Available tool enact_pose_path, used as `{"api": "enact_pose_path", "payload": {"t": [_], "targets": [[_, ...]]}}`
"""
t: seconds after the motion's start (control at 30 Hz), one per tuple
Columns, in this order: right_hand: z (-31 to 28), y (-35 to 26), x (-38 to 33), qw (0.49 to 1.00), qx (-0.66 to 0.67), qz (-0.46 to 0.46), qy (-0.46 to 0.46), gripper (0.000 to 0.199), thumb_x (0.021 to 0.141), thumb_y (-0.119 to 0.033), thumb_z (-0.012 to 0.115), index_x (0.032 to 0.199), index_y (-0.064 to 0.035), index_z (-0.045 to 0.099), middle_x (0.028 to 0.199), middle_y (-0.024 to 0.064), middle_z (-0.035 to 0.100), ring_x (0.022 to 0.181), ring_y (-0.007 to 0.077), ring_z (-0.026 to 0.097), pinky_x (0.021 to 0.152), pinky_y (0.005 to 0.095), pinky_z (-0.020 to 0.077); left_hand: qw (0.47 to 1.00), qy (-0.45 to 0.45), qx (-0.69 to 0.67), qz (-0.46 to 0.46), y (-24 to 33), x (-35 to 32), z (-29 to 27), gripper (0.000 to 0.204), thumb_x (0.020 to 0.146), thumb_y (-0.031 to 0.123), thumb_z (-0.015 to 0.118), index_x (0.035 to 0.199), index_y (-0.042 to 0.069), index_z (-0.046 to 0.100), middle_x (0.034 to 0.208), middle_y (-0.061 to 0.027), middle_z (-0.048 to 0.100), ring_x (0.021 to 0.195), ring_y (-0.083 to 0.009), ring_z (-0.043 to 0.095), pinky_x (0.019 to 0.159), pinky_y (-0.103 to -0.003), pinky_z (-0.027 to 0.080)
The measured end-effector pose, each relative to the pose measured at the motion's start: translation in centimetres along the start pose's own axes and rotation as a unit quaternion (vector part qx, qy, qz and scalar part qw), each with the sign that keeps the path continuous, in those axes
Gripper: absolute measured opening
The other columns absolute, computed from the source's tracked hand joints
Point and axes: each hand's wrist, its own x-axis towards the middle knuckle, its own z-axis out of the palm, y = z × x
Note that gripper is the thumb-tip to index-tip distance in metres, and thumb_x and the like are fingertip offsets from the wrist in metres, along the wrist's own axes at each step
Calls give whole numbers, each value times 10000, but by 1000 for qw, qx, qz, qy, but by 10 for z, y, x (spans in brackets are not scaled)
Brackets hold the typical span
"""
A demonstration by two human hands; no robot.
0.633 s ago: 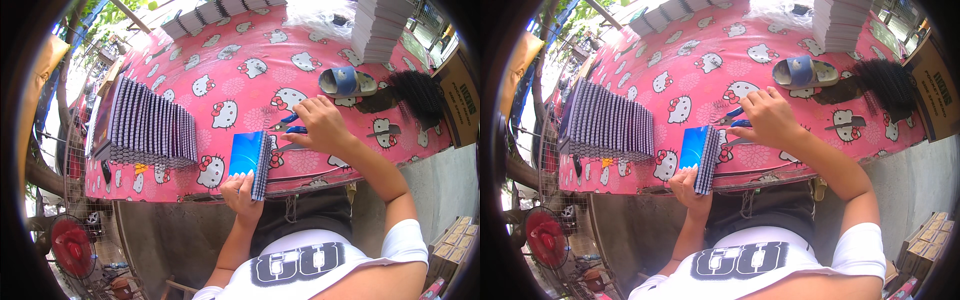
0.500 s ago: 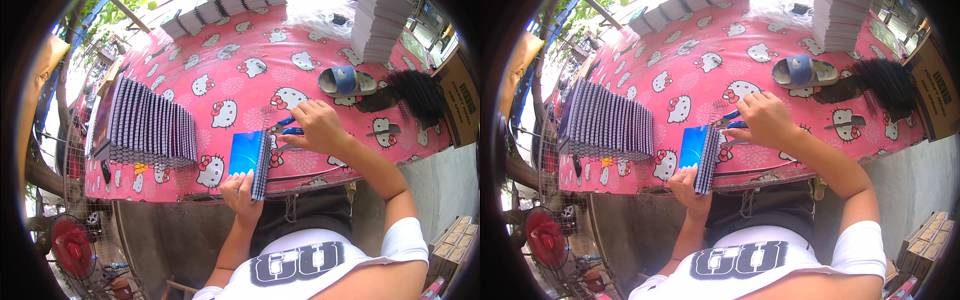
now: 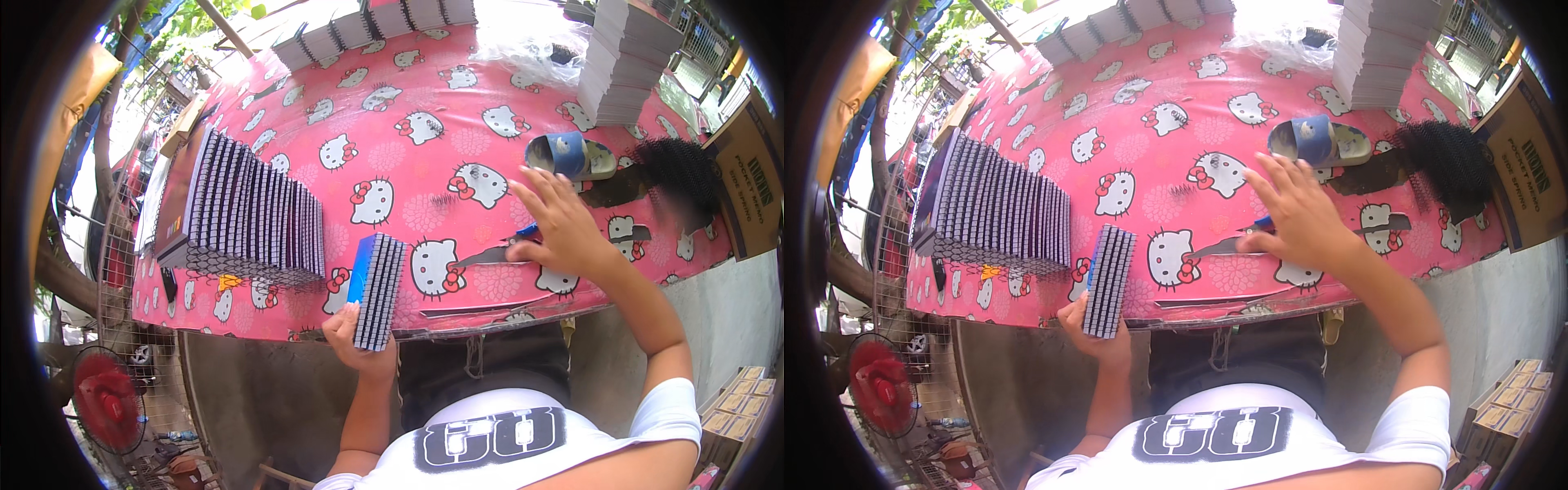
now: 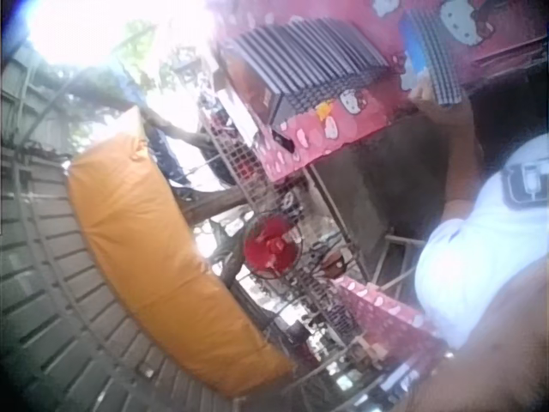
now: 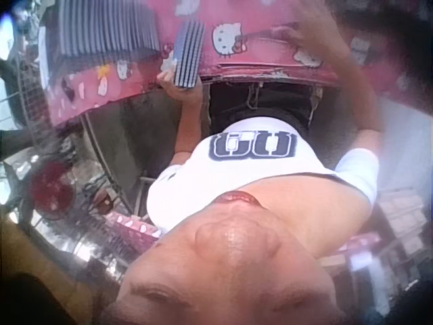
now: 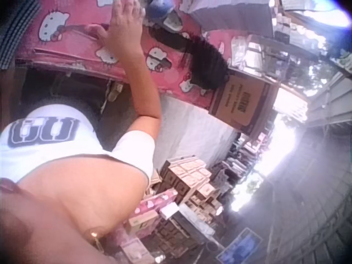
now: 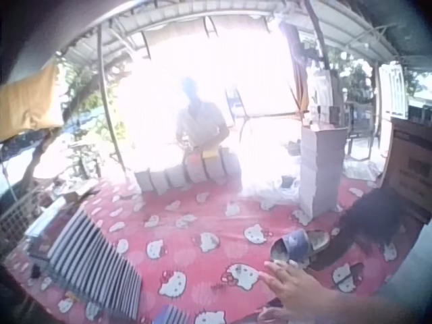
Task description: The person uses pliers to cut wires on a stack of notebooks, arranges small blue notebooks, and places them onto stacks on a table.
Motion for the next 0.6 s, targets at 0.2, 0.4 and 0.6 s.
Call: {"api": "enact_pose_path", "payload": {"t": [0.2,0.4,0.6], "targets": [[63,-17,102,999,30,37,-21,1070,768,-718,562,1518,-145,59,1551,236,89,1438,410,89,1099,643,118,998,-36,27,49,0,-2,6,378,767,24,701,1104,-12,535,949,-148,520,862,-291,552,785,-393,487],[102,-7,211,991,66,118,2,958,831,-648,536,1520,-186,55,1555,244,66,1435,435,81,1075,679,116,995,-75,49,51,1,0,-3,384,750,51,723,1093,15,553,970,-136,521,893,-299,547,830,-425,489],[133,25,339,989,82,88,82,698,903,-438,537,1484,-236,206,1517,225,204,1397,433,206,1088,592,224,993,-105,29,39,0,-6,-4,389,746,114,738,1090,63,562,1029,-105,516,948,-293,531,848,-462,470]]}}
